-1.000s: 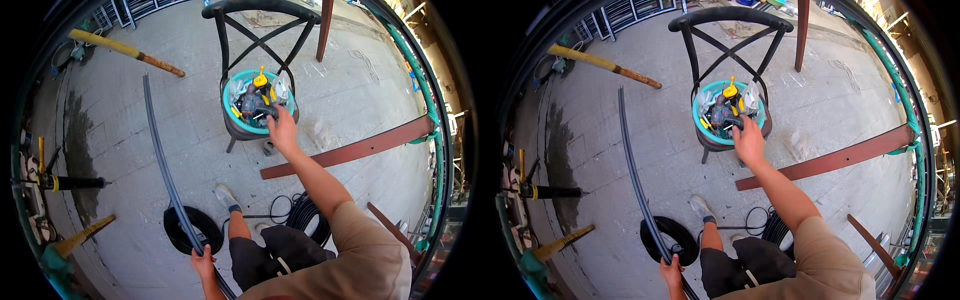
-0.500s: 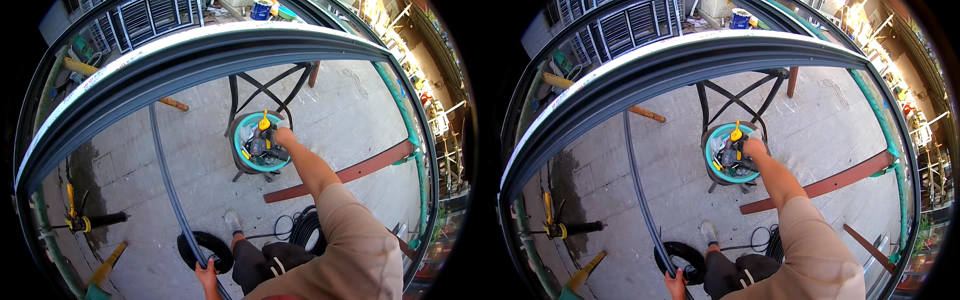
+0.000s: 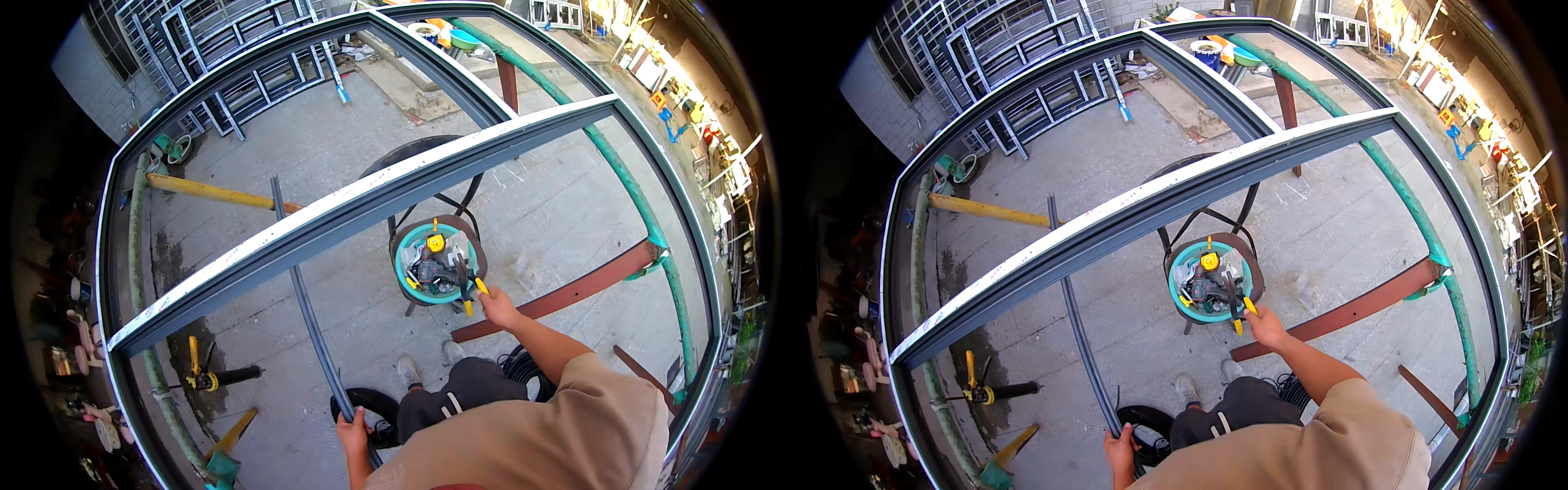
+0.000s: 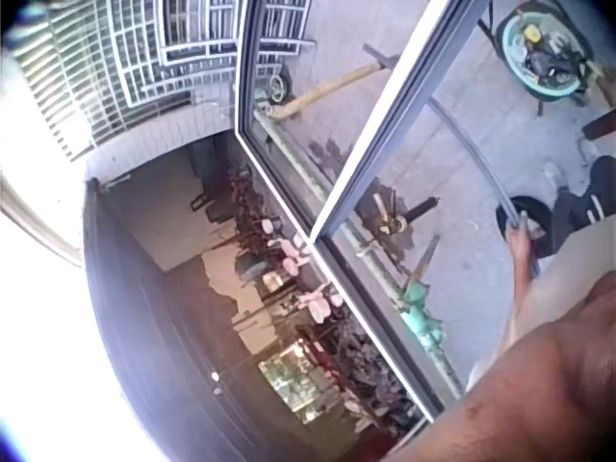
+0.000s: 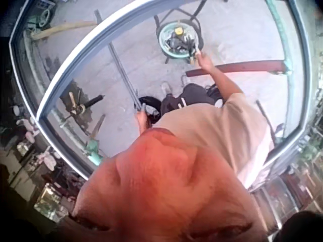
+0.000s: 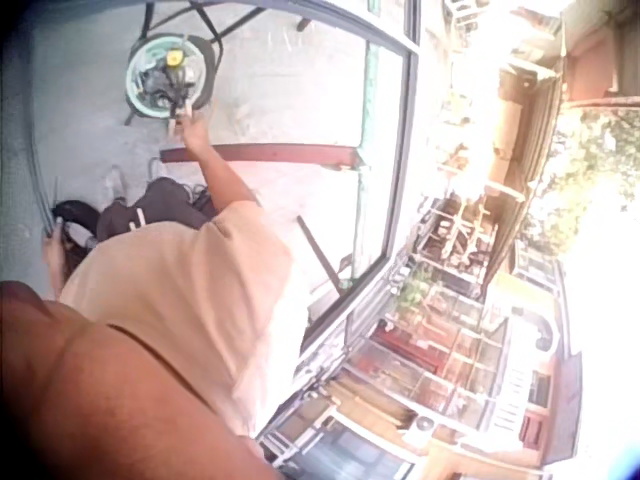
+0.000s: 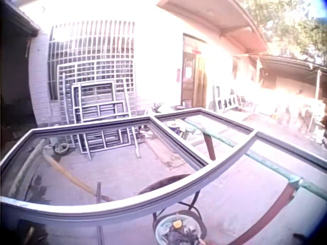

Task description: The person measures and marks metal window frame components using a tape measure and a marker, then carries a beam to a miter saw station to measure it again.

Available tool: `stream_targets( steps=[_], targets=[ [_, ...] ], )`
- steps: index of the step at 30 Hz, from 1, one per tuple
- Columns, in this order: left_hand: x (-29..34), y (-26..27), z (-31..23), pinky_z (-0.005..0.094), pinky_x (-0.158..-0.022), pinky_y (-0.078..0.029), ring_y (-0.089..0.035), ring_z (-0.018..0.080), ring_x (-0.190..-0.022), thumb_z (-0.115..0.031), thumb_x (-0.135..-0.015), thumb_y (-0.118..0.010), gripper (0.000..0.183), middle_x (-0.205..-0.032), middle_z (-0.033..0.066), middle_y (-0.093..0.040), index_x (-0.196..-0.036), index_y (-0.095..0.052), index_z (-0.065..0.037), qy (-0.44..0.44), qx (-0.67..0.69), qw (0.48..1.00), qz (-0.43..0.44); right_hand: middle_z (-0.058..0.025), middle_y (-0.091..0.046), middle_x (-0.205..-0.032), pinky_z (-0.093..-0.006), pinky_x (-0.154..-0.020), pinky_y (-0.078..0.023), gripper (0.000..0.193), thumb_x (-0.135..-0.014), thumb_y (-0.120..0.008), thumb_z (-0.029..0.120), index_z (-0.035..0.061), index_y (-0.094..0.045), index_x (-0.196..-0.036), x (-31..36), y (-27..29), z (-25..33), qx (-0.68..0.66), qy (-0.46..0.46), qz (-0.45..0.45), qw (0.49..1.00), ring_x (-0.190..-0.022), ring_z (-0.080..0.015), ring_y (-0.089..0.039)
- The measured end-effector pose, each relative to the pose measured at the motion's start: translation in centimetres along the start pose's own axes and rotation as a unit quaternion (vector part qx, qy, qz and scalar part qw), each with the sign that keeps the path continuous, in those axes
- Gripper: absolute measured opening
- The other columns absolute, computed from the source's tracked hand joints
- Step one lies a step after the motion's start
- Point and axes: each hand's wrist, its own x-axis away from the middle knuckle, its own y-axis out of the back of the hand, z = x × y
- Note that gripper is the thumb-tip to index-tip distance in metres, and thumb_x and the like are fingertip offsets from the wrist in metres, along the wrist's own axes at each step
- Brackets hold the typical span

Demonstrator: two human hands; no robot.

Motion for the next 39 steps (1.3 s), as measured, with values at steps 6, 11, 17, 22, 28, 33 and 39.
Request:
stream_targets(
  steps=[6, 11, 17, 22, 28, 33, 39],
  targets=[
    [5.8, -2.1, -2.6, 0.0297, -0.044, -0.049, -0.052, 0.0115, -0.045, -0.020, -0.095, -0.078, 0.025, -0.060, 0.0021, -0.056, -0.096, -0.061, -0.002, -0.018, -0.019, 1.000, 0.009, -0.0019, -0.055, -0.073, -0.0307, -0.057, -0.049, 0.040, -0.110, -0.054, 0.043, 0.0046, -0.058, -0.102, 4.6, 3.6, 3.0, -0.117, -0.053, 0.121, 0.984, -0.061, -0.0131, -0.055],
    [11.1, -5.4, -4.3, 0.0292, -0.044, -0.049, -0.053, 0.0107, -0.046, -0.021, -0.095, -0.079, 0.024, -0.061, 0.0016, -0.057, -0.096, -0.063, -0.002, -0.037, -0.055, 0.998, 0.012, -0.0010, -0.057, -0.088, -0.0321, -0.074, -0.047, 0.043, -0.109, -0.056, 0.046, 0.0036, -0.061, -0.107, 5.9, 9.1, 3.3, -0.026, 0.030, 0.184, 0.982, -0.082, -0.0118, -0.052],
    [15.7, -6.7, -3.8, 0.0271, -0.044, -0.045, -0.054, 0.0095, -0.047, -0.020, -0.095, -0.079, 0.024, -0.063, 0.0006, -0.058, -0.097, -0.064, -0.001, -0.043, -0.080, 0.995, 0.041, -0.0094, -0.066, -0.124, -0.0337, -0.105, -0.042, 0.056, -0.105, -0.063, 0.049, 0.0020, -0.063, -0.134, 7.5, 11.8, 3.3, -0.050, -0.024, 0.177, 0.983, -0.119, -0.0156, -0.053],
    [17.8, -6.5, -2.3, 0.0258, -0.047, -0.045, -0.055, 0.0074, -0.051, -0.018, -0.091, -0.082, 0.025, -0.067, -0.0008, -0.060, -0.100, -0.066, -0.001, -0.027, -0.070, 0.996, 0.052, -0.0161, -0.049, -0.158, -0.0442, -0.125, -0.027, 0.057, -0.105, -0.065, 0.039, -0.0022, -0.056, -0.143, 8.1, 12.2, 2.3, -0.302, -0.057, 0.339, 0.889, -0.149, -0.0255, -0.041],
    [19.1, -3.7, -0.9, 0.0275, -0.055, -0.050, -0.059, 0.0090, -0.060, -0.017, -0.086, -0.087, 0.025, -0.075, 0.0004, -0.066, -0.095, -0.070, -0.002, -0.017, -0.164, 0.982, 0.088, -0.0250, -0.027, -0.169, -0.0549, -0.128, -0.021, 0.029, -0.101, -0.070, 0.023, 0.0048, -0.067, -0.123, 7.9, 11.2, 3.7, -0.488, -0.045, 0.508, 0.708, -0.156, -0.0373, -0.029],
    [19.2, -1.1, 2.4, 0.0255, -0.057, -0.046, -0.054, 0.0059, -0.063, -0.010, -0.083, -0.088, 0.024, -0.074, -0.0019, -0.064, -0.097, -0.071, -0.001, 0.024, -0.126, 0.986, 0.103, -0.0207, -0.032, -0.166, -0.0537, -0.130, -0.019, 0.051, -0.100, -0.068, 0.014, 0.0020, -0.051, -0.146, 8.5, 11.6, 7.1, -0.491, -0.018, 0.561, 0.666, -0.158, -0.0360, -0.025],
    [17.0, -0.1, 1.9, 0.0252, -0.058, -0.045, -0.050, 0.0044, -0.065, -0.009, -0.082, -0.088, 0.024, -0.075, -0.0055, -0.060, -0.098, -0.072, 0.000, -0.021, -0.200, 0.974, 0.107, -0.0132, -0.037, -0.164, -0.0507, -0.130, -0.020, 0.065, -0.098, -0.069, 0.010, 0.0015, -0.042, -0.156, 8.8, 12.4, 7.3, -0.501, -0.001, 0.536, 0.679, -0.157, -0.0292, -0.031]
  ],
)
